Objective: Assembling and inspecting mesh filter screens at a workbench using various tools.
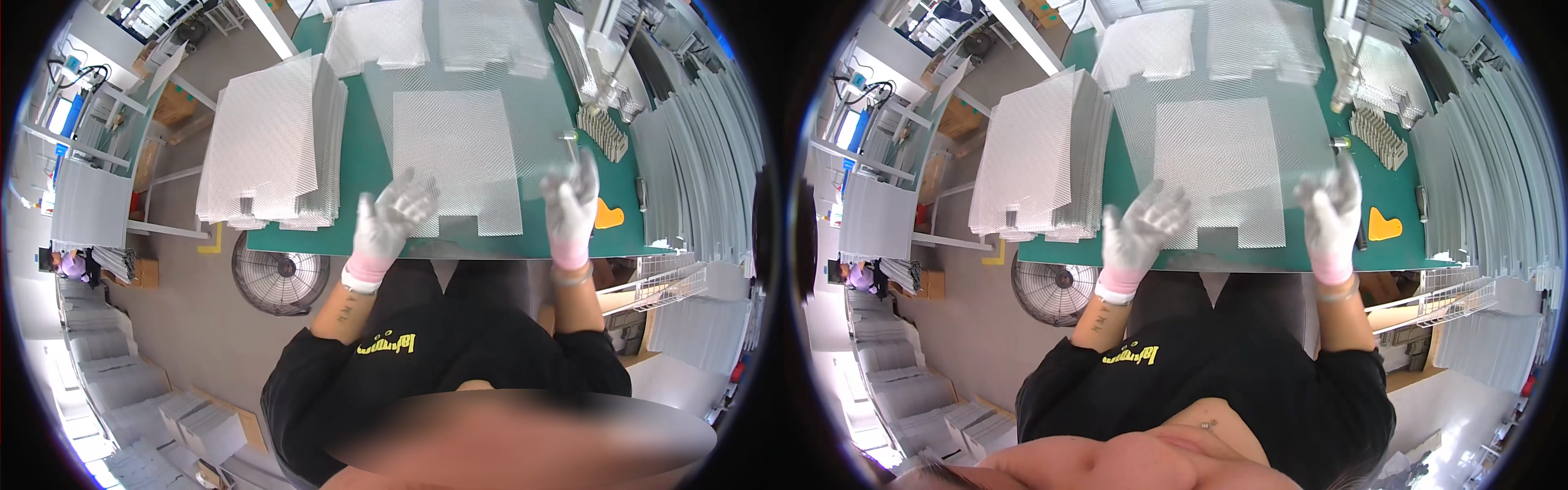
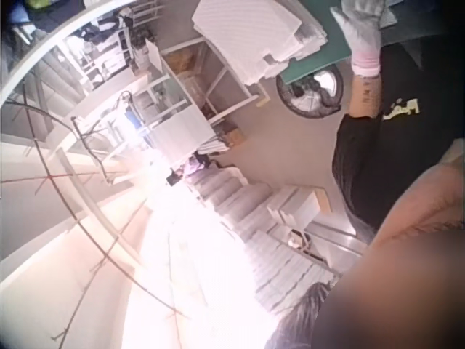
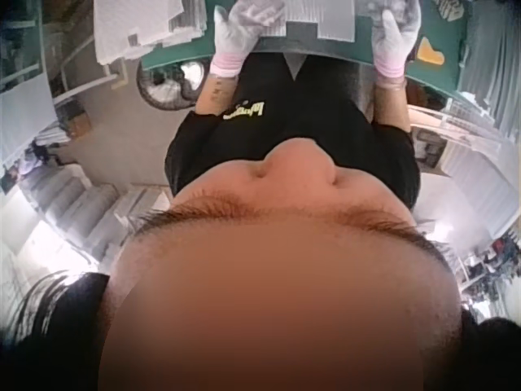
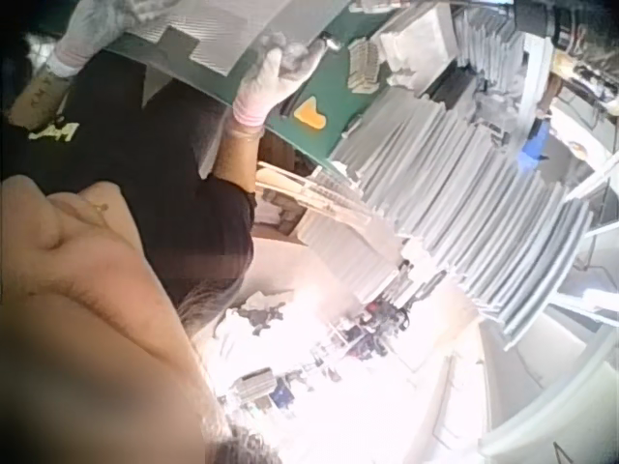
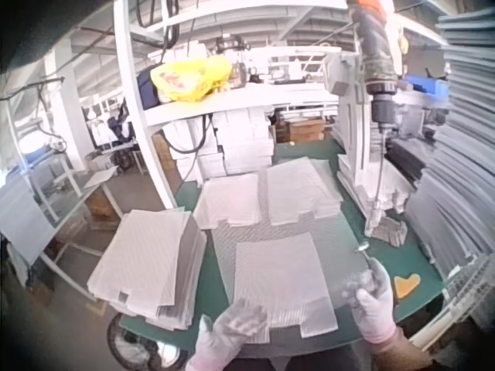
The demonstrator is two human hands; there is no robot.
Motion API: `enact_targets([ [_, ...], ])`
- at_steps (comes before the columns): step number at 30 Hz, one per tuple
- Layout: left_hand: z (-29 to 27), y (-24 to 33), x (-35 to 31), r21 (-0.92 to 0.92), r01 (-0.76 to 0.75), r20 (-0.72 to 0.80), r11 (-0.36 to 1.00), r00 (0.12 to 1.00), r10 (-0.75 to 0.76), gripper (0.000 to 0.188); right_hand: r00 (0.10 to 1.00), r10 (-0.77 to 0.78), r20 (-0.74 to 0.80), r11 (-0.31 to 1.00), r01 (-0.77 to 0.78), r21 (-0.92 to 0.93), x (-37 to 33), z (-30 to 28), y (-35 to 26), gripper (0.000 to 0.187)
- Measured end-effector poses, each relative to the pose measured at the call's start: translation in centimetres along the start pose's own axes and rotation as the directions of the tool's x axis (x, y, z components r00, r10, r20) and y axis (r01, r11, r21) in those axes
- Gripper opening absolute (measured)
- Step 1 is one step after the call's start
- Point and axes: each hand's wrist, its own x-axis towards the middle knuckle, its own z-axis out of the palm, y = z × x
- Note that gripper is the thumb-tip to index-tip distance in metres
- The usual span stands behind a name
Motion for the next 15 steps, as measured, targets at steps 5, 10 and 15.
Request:
enact_targets([
  [5, 2.6, -1.7, -1.8, 0.845, -0.071, -0.186, 0.529, 0.890, 0.417, 0.083, 0.962, 0.274, 0.012, 0.834, -0.232, -0.502, -4.7, -2.0, -0.7, 0.089],
  [10, 2.3, -2.8, -2.0, 0.988, -0.097, 0.019, 0.119, 0.845, 0.535, 0.068, 0.970, 0.242, 0.031, 0.686, -0.148, -0.713, -4.0, -1.9, 0.7, 0.085],
  [15, -0.5, -3.3, -2.4, 0.956, 0.009, 0.156, -0.294, 0.832, 0.532, 0.038, 0.972, 0.195, 0.133, 0.464, 0.027, -0.885, -3.4, -1.5, 2.0, 0.040],
])
